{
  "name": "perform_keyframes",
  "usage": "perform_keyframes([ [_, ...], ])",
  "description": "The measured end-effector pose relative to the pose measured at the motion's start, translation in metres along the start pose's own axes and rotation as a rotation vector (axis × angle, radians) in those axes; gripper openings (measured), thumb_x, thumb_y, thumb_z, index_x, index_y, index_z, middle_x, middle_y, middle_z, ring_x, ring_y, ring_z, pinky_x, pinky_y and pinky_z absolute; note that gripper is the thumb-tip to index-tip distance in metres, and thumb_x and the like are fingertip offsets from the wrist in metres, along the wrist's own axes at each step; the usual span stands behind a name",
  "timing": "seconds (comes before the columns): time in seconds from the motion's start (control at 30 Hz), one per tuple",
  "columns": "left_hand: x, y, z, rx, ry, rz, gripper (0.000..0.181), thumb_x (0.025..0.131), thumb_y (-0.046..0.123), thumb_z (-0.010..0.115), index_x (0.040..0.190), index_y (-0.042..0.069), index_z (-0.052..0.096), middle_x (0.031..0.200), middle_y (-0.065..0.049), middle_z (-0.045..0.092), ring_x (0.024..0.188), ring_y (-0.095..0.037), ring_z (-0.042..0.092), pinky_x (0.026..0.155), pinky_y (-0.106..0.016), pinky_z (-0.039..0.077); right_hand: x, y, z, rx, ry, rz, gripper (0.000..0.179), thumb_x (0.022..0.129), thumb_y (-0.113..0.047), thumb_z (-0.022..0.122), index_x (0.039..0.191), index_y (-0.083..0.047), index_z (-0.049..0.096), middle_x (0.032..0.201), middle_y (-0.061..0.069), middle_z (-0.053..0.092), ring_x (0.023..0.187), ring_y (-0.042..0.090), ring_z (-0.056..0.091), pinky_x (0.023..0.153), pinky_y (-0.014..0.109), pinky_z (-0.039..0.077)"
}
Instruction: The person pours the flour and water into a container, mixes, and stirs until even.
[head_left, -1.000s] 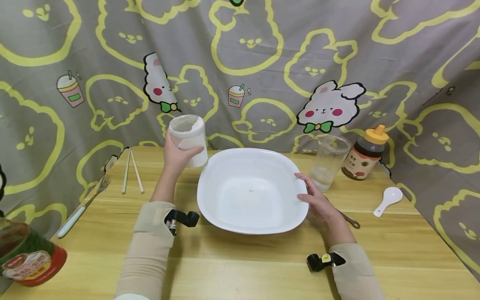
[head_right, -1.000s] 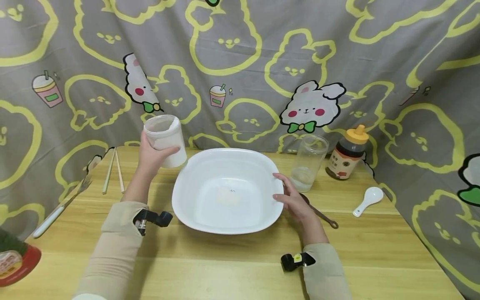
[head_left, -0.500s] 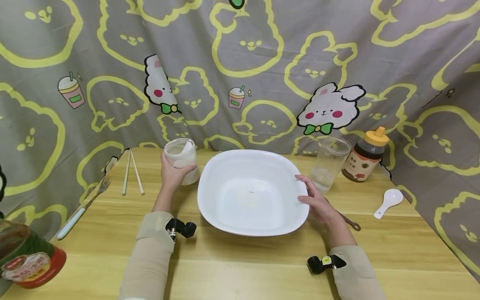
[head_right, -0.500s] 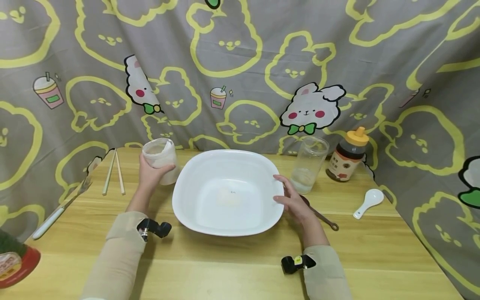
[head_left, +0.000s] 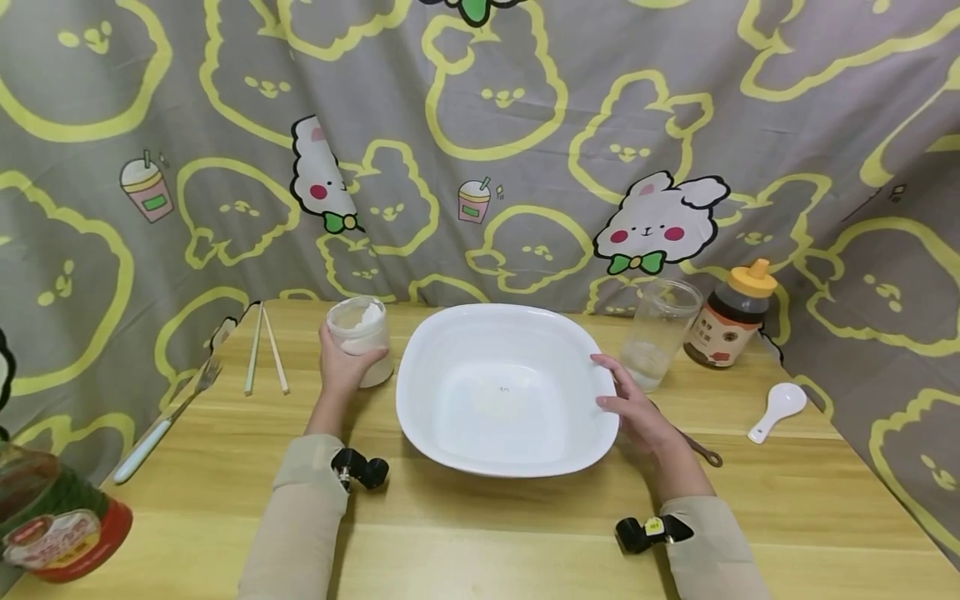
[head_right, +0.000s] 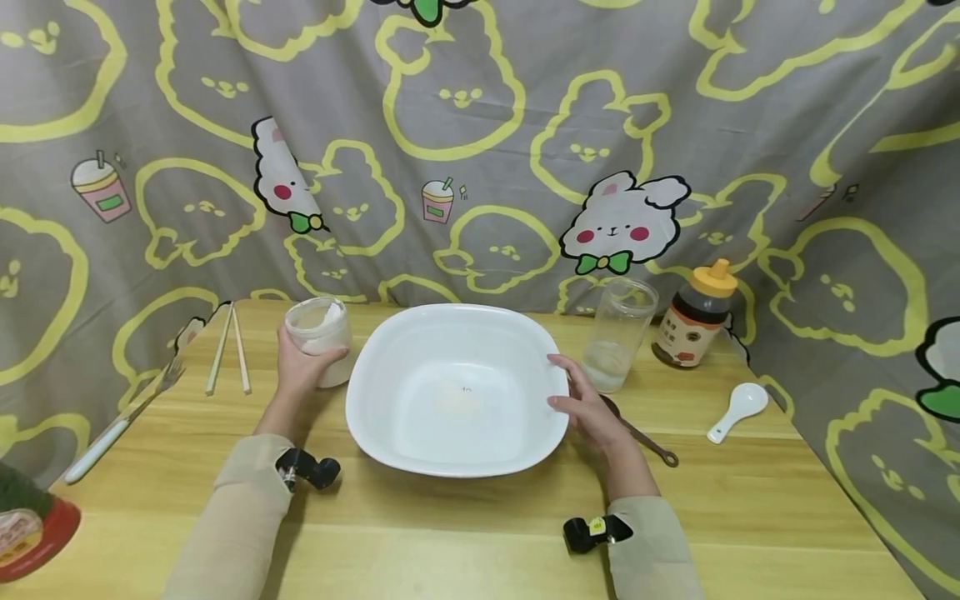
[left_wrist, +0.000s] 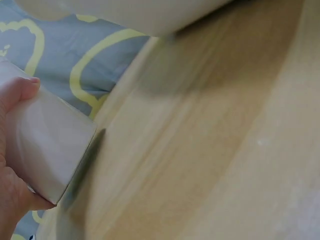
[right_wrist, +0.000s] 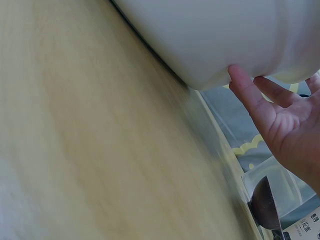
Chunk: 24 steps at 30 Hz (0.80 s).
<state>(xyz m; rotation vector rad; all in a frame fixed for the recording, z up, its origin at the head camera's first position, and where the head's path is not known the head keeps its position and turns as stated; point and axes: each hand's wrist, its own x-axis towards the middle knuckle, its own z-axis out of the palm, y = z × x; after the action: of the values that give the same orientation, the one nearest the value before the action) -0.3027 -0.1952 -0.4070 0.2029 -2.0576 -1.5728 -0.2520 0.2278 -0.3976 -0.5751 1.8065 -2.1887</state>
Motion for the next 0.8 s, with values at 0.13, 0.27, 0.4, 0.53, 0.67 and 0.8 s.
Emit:
perform_keyframes([
  [0.13,-0.002,-0.009,0.0,0.009,0.007,-0.001,0.101,0.053,0.013,0.08,0.134,0.019,0.02,0.124,-0.011,0.038,0.111,-0.027,0.036,0.095,-0.04,0.026,0.0,0.0,0.0,0.004,-0.014,0.002,0.057,0.081,0.002,0.046,0.131,-0.016,0.025,0.122,0.018,0.026,0.094,0.022,0.05,0.066,0.039,0.049],
  [0.27,-0.003,-0.013,0.003,0.008,0.017,0.005,0.102,0.053,0.016,0.08,0.134,0.019,0.018,0.126,-0.012,0.036,0.112,-0.028,0.035,0.095,-0.04,0.025,0.001,0.0,-0.001,-0.003,-0.01,0.003,0.057,0.081,0.002,0.046,0.131,-0.016,0.026,0.123,0.018,0.025,0.094,0.022,0.05,0.067,0.039,0.049],
  [0.4,-0.005,-0.015,0.005,-0.006,0.026,0.028,0.102,0.055,0.016,0.08,0.134,0.019,0.017,0.127,-0.013,0.035,0.113,-0.027,0.034,0.096,-0.039,0.025,0.001,0.0,-0.002,-0.004,0.002,0.0,0.056,0.081,0.003,0.045,0.13,-0.017,0.027,0.123,0.02,0.025,0.094,0.023,0.05,0.067,0.039,0.049],
  [0.53,-0.006,-0.017,0.005,-0.03,0.017,0.047,0.102,0.055,0.017,0.08,0.135,0.019,0.016,0.129,-0.013,0.033,0.115,-0.025,0.033,0.096,-0.037,0.024,0.001,0.001,-0.002,-0.003,0.003,-0.002,0.056,0.081,0.003,0.044,0.13,-0.018,0.028,0.122,0.02,0.025,0.093,0.024,0.05,0.066,0.04,0.049],
  [0.67,-0.008,-0.013,-0.002,-0.048,-0.003,0.019,0.103,0.057,0.022,0.08,0.136,0.023,0.014,0.133,-0.008,0.029,0.119,-0.021,0.027,0.098,-0.037,0.02,0.001,0.003,-0.003,-0.005,-0.005,0.0,0.056,0.081,0.002,0.045,0.13,-0.019,0.028,0.122,0.019,0.025,0.094,0.025,0.049,0.067,0.04,0.048],
  [0.8,-0.011,0.0,-0.013,-0.028,-0.013,-0.009,0.104,0.061,0.027,0.077,0.138,0.026,0.009,0.14,-0.005,0.017,0.125,-0.019,0.015,0.1,-0.04,0.013,0.001,0.003,-0.003,0.003,0.001,0.003,0.057,0.08,0.001,0.046,0.13,-0.019,0.028,0.123,0.017,0.026,0.094,0.024,0.049,0.068,0.04,0.048],
])
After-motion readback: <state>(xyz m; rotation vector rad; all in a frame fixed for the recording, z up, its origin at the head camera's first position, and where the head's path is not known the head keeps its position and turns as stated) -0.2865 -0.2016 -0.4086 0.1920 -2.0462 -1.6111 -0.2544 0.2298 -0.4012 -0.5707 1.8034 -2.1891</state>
